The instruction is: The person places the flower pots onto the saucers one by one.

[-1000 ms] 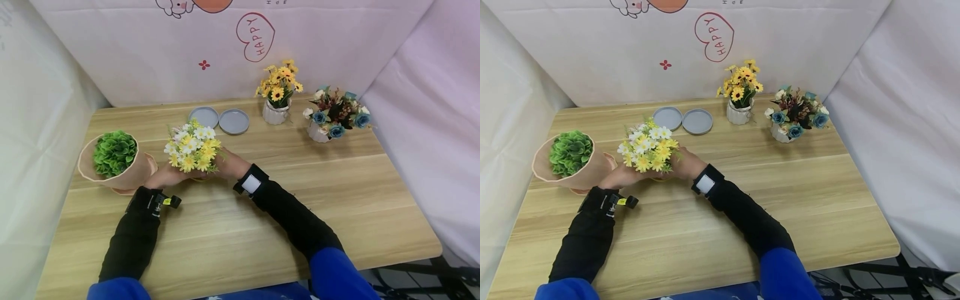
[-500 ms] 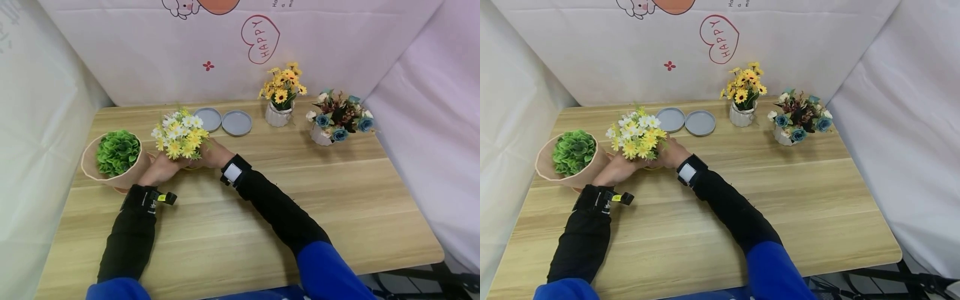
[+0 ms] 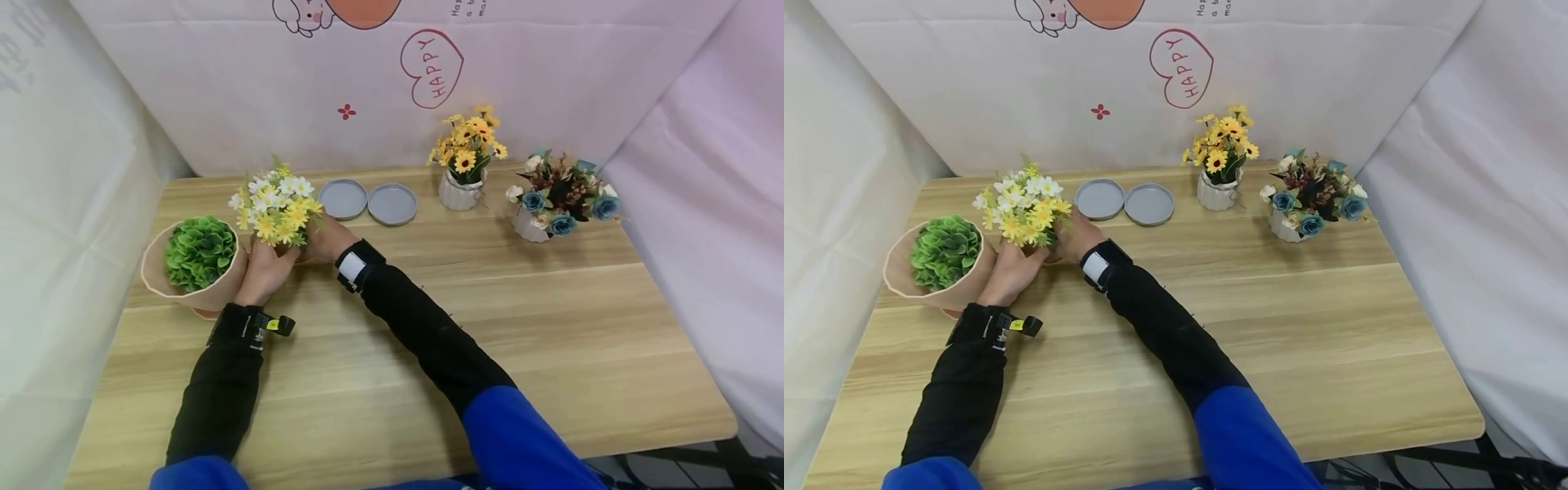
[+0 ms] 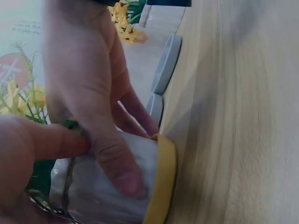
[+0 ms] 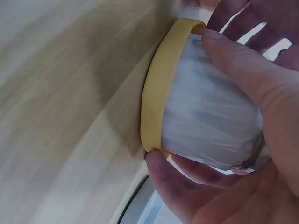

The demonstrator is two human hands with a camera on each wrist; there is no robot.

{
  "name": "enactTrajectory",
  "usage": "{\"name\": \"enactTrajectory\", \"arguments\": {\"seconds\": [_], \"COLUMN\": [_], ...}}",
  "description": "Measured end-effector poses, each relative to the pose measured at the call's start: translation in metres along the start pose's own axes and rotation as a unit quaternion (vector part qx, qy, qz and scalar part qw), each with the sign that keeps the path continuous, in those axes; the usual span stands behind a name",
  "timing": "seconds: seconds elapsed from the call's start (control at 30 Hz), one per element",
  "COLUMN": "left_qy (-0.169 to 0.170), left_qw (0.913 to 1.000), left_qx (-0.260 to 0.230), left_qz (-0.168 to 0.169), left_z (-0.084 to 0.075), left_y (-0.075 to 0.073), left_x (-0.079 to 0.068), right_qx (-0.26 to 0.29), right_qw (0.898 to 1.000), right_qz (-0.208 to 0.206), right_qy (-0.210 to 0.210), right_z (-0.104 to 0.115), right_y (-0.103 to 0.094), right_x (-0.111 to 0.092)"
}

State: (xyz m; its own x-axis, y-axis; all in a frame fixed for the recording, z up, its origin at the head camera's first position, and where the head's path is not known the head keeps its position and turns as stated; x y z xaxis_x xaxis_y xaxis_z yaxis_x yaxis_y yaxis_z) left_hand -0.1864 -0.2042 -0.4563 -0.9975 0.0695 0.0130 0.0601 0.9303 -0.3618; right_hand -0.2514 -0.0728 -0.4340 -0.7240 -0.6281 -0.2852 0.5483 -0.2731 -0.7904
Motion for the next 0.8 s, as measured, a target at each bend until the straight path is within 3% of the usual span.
{"name": "enactTrajectory", "arguments": {"seconds": [0.2,0.3,0.5,0.57,0.67,0.8], "left_qy": [-0.01,-0.027,-0.063,-0.074,-0.079,-0.089], "left_qw": [0.9991,0.9987,0.9972,0.9963,0.9961,0.9956], "left_qx": [0.027,0.026,0.004,0.004,0.008,0.028], "left_qz": [-0.032,-0.034,-0.041,-0.044,-0.039,0.011], "left_z": [0.007,0.009,0.009,0.009,0.006,-0.004], "left_y": [0.001,0.004,0.007,0.006,0.001,-0.009], "left_x": [0.003,0.004,0.007,0.007,0.005,-0.003], "right_qx": [-0.048,-0.049,-0.023,-0.02,-0.04,-0.012], "right_qw": [0.996,0.994,0.994,0.995,0.998,0.999], "right_qz": [0.05,0.066,0.061,0.057,0.033,-0.012], "right_qy": [0.053,0.073,0.093,0.085,0.023,-0.05], "right_z": [0.002,0.001,0.001,0.001,0.001,-0.002], "right_y": [0.0,-0.001,-0.002,-0.003,-0.004,-0.004], "right_x": [0.012,0.017,0.023,0.026,0.032,0.031]}}
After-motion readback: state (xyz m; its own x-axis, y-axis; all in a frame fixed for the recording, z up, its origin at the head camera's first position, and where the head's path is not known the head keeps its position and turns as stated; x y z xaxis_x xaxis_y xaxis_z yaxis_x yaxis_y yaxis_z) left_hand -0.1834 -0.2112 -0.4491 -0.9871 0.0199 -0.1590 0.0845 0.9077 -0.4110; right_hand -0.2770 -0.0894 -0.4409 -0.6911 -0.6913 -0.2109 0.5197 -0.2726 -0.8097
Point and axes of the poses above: each hand's wrist, its own x-axis towards the middle knuckle, its own y-axis out of the palm, z = x × y, the point moved 3 cm from there along x, towards the middle knuckle, and after that the axes turned 6 degrees about z, right-handed, at the moved point
